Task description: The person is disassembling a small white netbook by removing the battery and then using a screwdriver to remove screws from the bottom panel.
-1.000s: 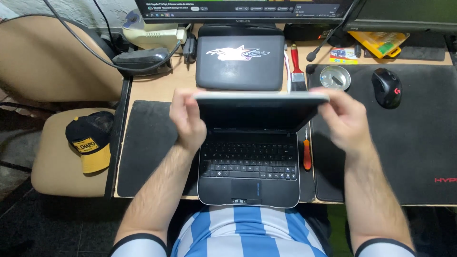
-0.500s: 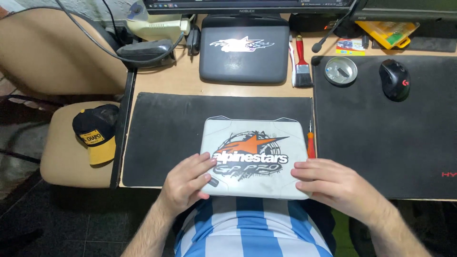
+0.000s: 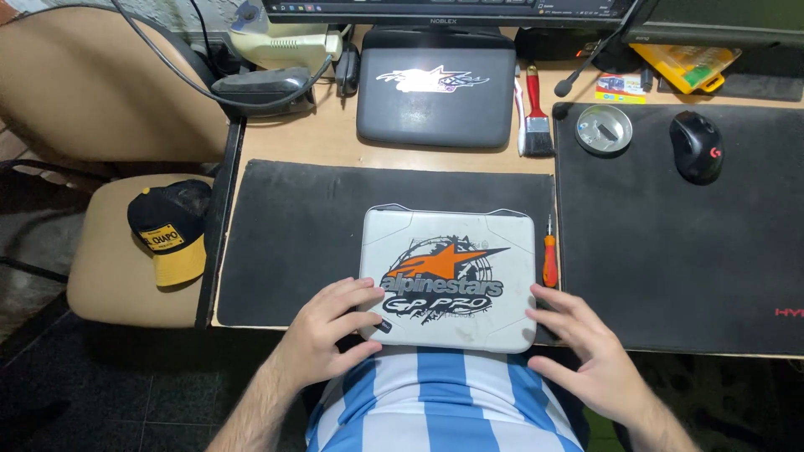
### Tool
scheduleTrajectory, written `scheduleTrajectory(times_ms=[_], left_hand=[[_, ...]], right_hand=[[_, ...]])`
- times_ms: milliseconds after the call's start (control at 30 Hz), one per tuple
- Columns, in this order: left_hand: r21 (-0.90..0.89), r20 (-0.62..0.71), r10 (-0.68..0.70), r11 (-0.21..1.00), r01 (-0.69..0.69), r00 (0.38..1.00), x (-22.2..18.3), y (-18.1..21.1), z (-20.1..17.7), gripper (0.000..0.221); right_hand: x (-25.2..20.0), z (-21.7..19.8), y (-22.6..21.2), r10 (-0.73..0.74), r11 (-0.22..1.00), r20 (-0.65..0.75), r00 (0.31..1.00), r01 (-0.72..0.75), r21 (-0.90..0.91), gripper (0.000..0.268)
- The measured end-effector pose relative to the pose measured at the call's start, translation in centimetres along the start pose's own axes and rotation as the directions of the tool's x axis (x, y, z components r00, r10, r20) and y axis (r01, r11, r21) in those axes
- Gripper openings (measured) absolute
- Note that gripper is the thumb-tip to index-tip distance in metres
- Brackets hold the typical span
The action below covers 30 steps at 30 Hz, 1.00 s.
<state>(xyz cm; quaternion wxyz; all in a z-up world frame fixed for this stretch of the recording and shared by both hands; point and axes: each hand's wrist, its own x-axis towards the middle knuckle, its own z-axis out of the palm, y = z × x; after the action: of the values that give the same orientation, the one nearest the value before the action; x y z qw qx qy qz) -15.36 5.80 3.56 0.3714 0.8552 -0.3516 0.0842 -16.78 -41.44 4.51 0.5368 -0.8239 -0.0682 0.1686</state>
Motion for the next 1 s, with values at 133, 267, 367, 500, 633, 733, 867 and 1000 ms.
scheduleTrajectory(times_ms=[133,267,367,500,633,733,867,1000], left_hand=[[-0.024,-0.031,-0.1,0.995,0.099,0.995,2.6,0.3,2.2,0.038],[0.006,0.047,-0.368,0.93,0.368,0.929,5.1,0.5,5.1,0.075],[0.007,0.053,-0.391,0.92,0.391,0.919,5.5,0.6,5.6,0.079],[-0.014,0.08,-0.427,0.903,0.429,0.901,5.3,0.7,5.3,0.087],[-0.034,0.047,-0.414,0.909,0.415,0.909,5.5,0.6,6.0,0.094],[-0.147,0.012,-0.413,0.9,0.41,0.911,6.6,1.2,6.9,0.105],[-0.503,0.078,-0.35,0.795,0.34,0.934,8.8,3.1,8.6,0.118],[-0.865,0.093,-0.465,0.4,0.303,0.88,9.6,3.8,8.8,0.111]], right_hand=[[0.6,2.5,-3.3,0.327,0.837,-0.265,0.907,-0.147,0.528,0.047],[2.1,2.4,-7.1,0.611,0.527,-0.204,0.765,-0.2,0.826,0.064],[2.5,2.4,-6.0,0.597,0.471,-0.178,0.782,-0.163,0.867,0.068],[3.7,2.3,-7.6,0.582,0.348,-0.085,0.809,-0.153,0.925,0.099],[3.4,1.9,-4.2,0.223,0.16,-0.005,0.975,-0.031,0.987,0.092],[4.0,2.6,-5.5,-0.122,0.033,-0.084,0.989,0.089,0.996,0.083],[4.9,4.4,-6.3,-0.37,0.381,-0.267,0.89,0.407,0.83,0.083],[6.4,5.2,-10.9,-0.635,0.699,-0.109,0.765,0.629,0.341,0.052]])
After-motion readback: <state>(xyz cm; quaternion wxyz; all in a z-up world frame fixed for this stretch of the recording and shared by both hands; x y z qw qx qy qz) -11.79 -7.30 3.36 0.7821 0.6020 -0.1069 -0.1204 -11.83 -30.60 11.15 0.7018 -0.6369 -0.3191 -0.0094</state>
